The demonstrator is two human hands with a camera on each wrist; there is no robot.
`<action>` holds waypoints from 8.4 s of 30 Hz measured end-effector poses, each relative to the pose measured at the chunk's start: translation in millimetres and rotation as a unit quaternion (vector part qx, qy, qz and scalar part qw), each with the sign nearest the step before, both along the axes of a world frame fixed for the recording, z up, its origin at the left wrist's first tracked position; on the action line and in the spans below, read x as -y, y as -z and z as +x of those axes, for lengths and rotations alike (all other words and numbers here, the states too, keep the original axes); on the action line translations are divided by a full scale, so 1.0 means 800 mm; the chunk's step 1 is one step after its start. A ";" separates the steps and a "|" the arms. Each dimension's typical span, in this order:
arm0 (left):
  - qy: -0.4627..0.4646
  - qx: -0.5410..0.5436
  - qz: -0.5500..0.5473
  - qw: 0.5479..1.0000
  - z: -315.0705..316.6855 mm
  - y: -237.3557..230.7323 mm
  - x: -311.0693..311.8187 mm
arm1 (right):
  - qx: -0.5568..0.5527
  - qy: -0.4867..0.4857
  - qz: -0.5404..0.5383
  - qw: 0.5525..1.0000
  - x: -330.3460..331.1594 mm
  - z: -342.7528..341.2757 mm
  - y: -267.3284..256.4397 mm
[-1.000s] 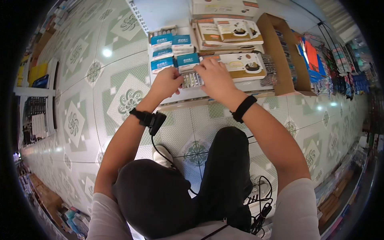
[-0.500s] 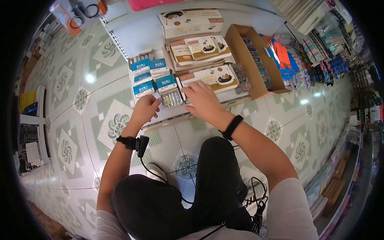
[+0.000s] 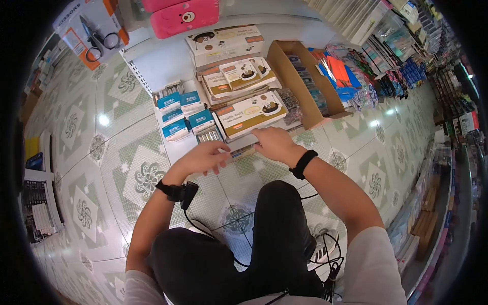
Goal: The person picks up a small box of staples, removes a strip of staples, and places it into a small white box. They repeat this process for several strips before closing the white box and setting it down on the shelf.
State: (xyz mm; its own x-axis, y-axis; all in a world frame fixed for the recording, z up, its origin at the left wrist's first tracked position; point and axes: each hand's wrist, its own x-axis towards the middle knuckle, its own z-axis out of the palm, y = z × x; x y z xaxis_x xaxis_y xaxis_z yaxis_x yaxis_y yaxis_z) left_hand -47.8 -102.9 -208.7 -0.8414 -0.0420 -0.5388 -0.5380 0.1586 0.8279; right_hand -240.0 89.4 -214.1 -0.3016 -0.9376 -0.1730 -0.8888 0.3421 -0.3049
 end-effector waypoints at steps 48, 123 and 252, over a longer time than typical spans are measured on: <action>-0.599 -0.176 -0.186 0.759 -0.164 0.007 -0.067 | 0.386 0.107 0.071 0.914 0.114 -0.145 0.046; -0.383 0.042 -0.275 0.881 -0.152 0.053 -0.053 | 0.478 0.121 0.227 0.840 0.112 -0.173 0.073; -0.355 -0.040 -0.012 0.934 -0.094 -0.003 -0.088 | 0.500 0.118 -0.087 0.853 0.017 -0.060 -0.020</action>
State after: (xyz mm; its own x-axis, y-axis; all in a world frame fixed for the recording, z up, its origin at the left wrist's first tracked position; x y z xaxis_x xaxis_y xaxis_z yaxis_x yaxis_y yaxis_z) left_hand -123.3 -32.6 -206.3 -0.6346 -0.6153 -0.4677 -0.4518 -0.1955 0.8704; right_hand -288.1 75.8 -197.8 -0.2685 -0.9093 -0.3179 -0.0670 0.3468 -0.9355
